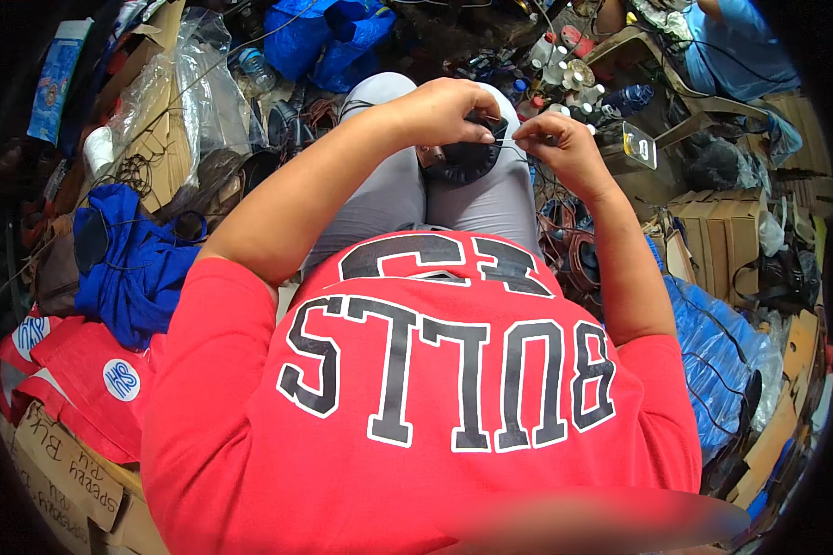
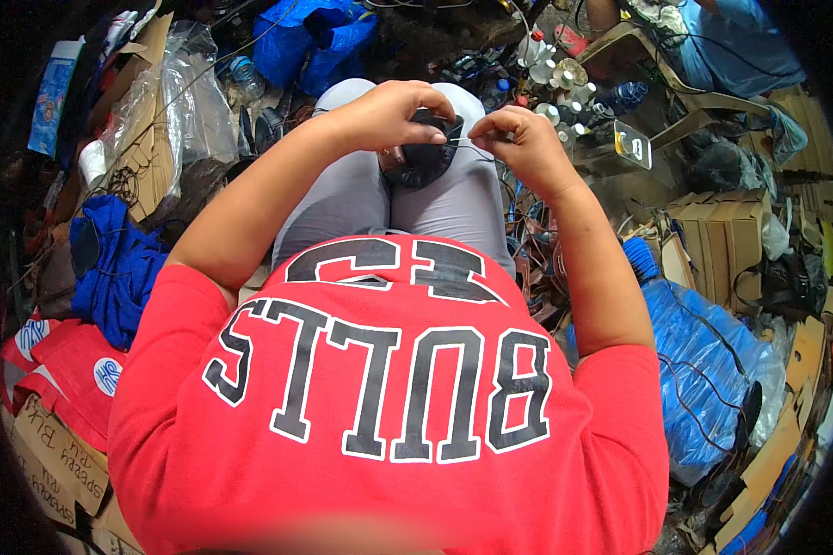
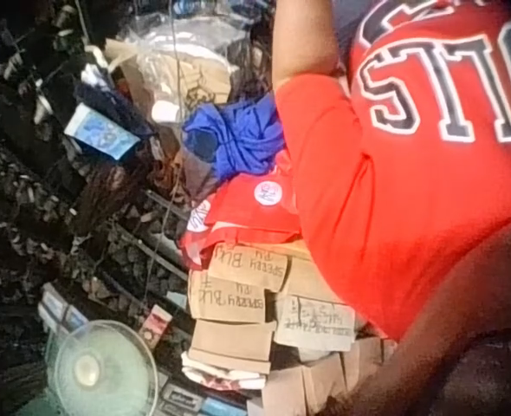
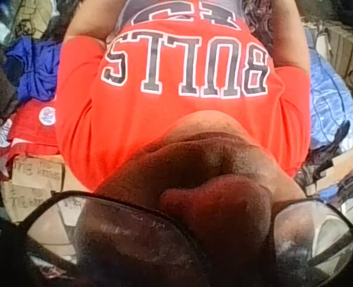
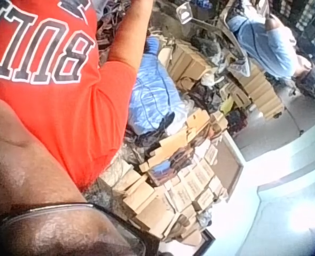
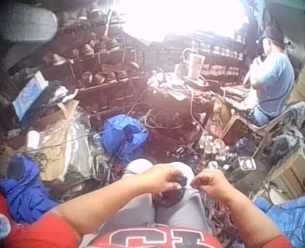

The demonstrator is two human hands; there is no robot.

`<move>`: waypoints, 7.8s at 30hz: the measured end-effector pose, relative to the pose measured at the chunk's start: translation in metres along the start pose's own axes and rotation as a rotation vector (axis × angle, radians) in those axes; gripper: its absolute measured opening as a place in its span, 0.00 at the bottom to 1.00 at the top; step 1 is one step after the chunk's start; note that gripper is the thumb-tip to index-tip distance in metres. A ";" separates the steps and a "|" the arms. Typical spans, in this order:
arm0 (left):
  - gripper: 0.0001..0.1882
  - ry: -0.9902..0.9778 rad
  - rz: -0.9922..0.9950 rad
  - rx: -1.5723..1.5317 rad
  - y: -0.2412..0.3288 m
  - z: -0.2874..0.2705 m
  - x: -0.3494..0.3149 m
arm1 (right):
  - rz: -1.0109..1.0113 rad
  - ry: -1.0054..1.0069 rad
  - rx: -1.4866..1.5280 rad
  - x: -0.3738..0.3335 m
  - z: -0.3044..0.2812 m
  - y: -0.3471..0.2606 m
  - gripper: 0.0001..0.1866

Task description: Hand sewing a black leather shoe component using a needle and thread.

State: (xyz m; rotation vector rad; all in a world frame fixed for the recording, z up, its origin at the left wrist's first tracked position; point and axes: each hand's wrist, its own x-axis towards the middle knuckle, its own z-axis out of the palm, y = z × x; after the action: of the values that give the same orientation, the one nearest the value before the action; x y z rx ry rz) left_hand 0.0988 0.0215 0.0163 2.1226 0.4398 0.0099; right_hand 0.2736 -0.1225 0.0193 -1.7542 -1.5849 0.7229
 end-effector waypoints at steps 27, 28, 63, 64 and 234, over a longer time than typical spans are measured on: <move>0.18 -0.335 0.116 -0.259 -0.026 -0.001 0.012 | -0.184 -0.012 -0.590 -0.019 0.017 -0.039 0.09; 0.18 -0.368 0.033 -0.215 -0.019 -0.004 0.011 | -0.197 -0.069 -0.682 -0.015 0.014 -0.047 0.11; 0.22 0.154 0.115 -1.346 -0.044 -0.005 -0.022 | 0.165 -0.025 1.728 -0.029 0.023 0.041 0.22; 0.22 0.293 0.046 -1.140 -0.039 -0.008 -0.025 | 0.363 0.109 1.538 -0.036 0.018 0.035 0.18; 0.03 0.163 0.087 0.024 -0.030 0.023 -0.011 | 0.309 -0.039 0.688 -0.016 0.018 0.041 0.08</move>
State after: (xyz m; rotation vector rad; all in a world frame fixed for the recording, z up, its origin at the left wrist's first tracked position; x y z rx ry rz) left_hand 0.0831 0.0141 -0.0189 2.1719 0.4447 0.2306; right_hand 0.2834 -0.1389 -0.0242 -1.4624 -0.9163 1.2762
